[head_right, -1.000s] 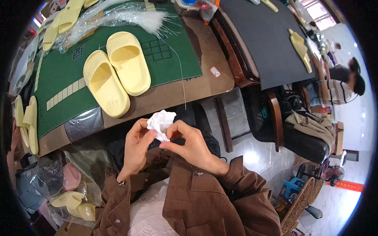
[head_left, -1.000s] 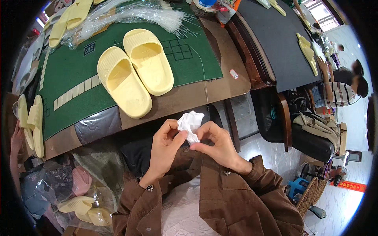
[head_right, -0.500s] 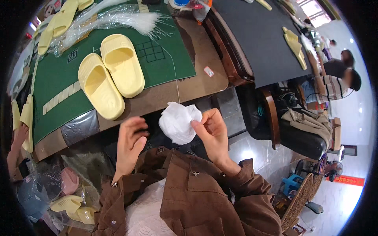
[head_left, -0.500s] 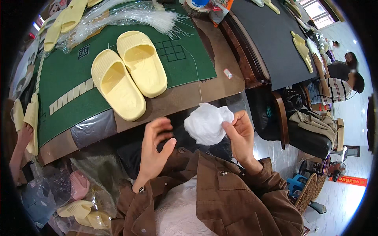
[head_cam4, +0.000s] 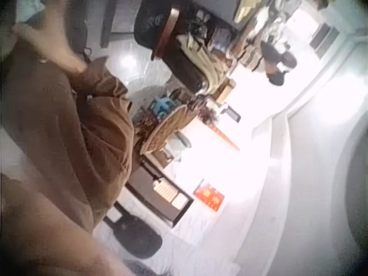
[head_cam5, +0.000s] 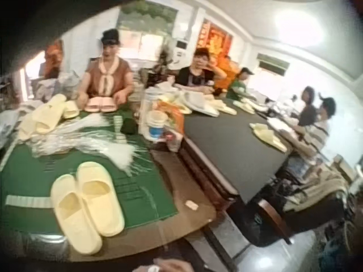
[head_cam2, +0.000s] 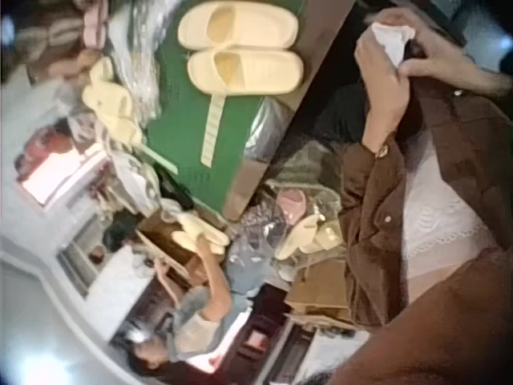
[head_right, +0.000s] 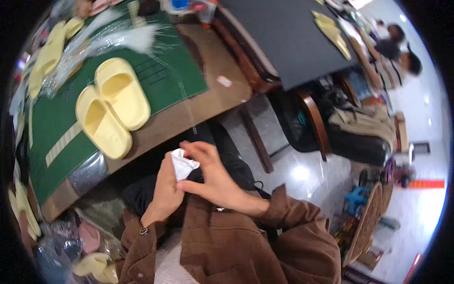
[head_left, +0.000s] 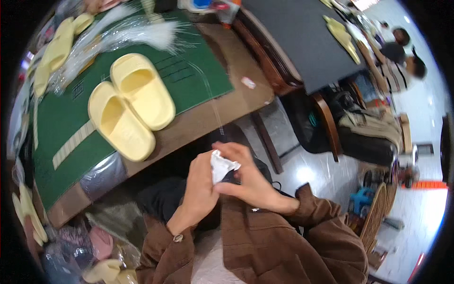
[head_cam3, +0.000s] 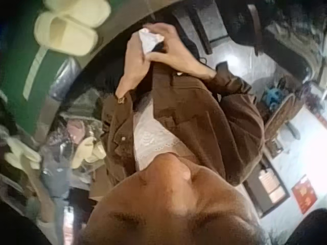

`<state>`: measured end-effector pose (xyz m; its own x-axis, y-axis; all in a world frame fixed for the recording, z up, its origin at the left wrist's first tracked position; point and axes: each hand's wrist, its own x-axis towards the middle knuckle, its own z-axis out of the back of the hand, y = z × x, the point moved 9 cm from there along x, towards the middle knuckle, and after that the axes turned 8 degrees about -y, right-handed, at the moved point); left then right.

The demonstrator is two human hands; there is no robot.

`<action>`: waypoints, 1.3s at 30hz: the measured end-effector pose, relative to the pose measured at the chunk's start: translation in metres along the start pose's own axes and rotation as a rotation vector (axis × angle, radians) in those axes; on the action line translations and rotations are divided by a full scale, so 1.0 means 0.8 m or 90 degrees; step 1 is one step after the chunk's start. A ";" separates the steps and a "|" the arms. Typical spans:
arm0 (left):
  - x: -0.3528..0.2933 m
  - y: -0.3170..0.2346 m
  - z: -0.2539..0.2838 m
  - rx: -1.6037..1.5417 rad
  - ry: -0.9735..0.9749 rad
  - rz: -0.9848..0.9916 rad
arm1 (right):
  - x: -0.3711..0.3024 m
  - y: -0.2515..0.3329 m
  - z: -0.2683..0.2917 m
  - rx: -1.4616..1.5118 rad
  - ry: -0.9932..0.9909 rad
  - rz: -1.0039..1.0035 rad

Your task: The person assembles plastic slippers by hand, inserting white plastic ties into the slots of yellow, black, and pink slippers. They handle the slippers one at a time, occasionally picking up a pair to inspect or reposition them on the green table mat.

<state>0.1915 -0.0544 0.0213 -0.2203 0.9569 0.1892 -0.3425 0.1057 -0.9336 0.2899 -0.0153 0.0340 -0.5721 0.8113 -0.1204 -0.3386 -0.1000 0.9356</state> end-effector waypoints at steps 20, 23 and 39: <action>0.015 0.005 -0.063 0.222 -0.004 0.043 | -0.010 -0.075 0.053 0.417 -0.187 0.056; 0.022 0.011 -0.064 0.248 -0.036 0.062 | -0.008 -0.076 0.065 0.469 -0.215 0.141; 0.024 0.065 -0.076 0.008 0.049 0.290 | 0.005 -0.108 0.067 0.764 -0.113 -0.031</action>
<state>0.2249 -0.0142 -0.0422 -0.2822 0.9225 -0.2635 -0.2370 -0.3332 -0.9126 0.3571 0.0275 -0.0292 -0.4359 0.8763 -0.2052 0.6035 0.4537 0.6557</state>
